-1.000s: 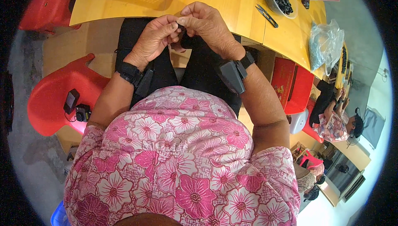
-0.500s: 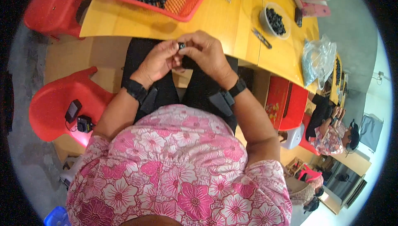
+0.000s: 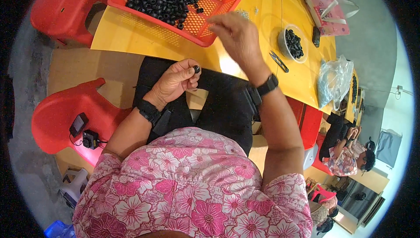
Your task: The person sorts small black plastic components by hand at a workbench, inspecting them one by one.
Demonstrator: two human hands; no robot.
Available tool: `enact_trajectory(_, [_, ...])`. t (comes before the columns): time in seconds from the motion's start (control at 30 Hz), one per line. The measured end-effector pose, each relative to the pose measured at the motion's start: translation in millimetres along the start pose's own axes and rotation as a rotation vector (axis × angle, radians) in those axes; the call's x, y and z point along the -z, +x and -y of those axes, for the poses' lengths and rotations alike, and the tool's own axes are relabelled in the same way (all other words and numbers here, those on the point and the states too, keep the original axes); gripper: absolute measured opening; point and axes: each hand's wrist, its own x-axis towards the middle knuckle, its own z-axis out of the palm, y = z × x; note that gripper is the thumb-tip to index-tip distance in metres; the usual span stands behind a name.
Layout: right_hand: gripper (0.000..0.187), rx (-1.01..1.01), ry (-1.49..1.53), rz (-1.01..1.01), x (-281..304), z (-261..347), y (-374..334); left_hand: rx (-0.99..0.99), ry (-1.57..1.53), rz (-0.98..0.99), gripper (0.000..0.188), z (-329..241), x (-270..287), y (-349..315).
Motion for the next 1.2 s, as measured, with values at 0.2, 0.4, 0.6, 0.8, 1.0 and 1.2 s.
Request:
enact_trajectory(0.2, [0.014,0.206,-0.346,0.169,-17.7,-56.8,72.7,0.004,0.005,0.006,0.014,-1.2,-3.0,7.0])
enact_trajectory(0.4, [0.017,0.118,-0.451,0.421,-37.0,-72.3,99.0,-0.009,-0.012,0.006,0.015,-1.0,-3.4,7.1])
enact_trajectory(0.6, [0.021,0.137,-0.482,0.491,-41.8,-78.8,106.2,0.0,-0.011,0.019,0.016,-2.6,-3.4,9.7])
enact_trajectory(0.8, [0.023,0.146,-0.52,0.57,-41.6,-76.6,114.1,-0.003,-0.004,0.012,0.015,-3.7,-3.4,11.1])
enact_trajectory(1.0, [0.015,0.129,-0.566,0.584,-46.7,-83.1,117.1,0.003,-0.003,-0.01,0.014,-2.9,-6.6,10.3])
enact_trajectory(1.2, [0.014,0.123,-0.562,0.495,-45.2,-76.8,113.5,-0.017,0.02,-0.043,0.014,1.2,-5.3,4.3])
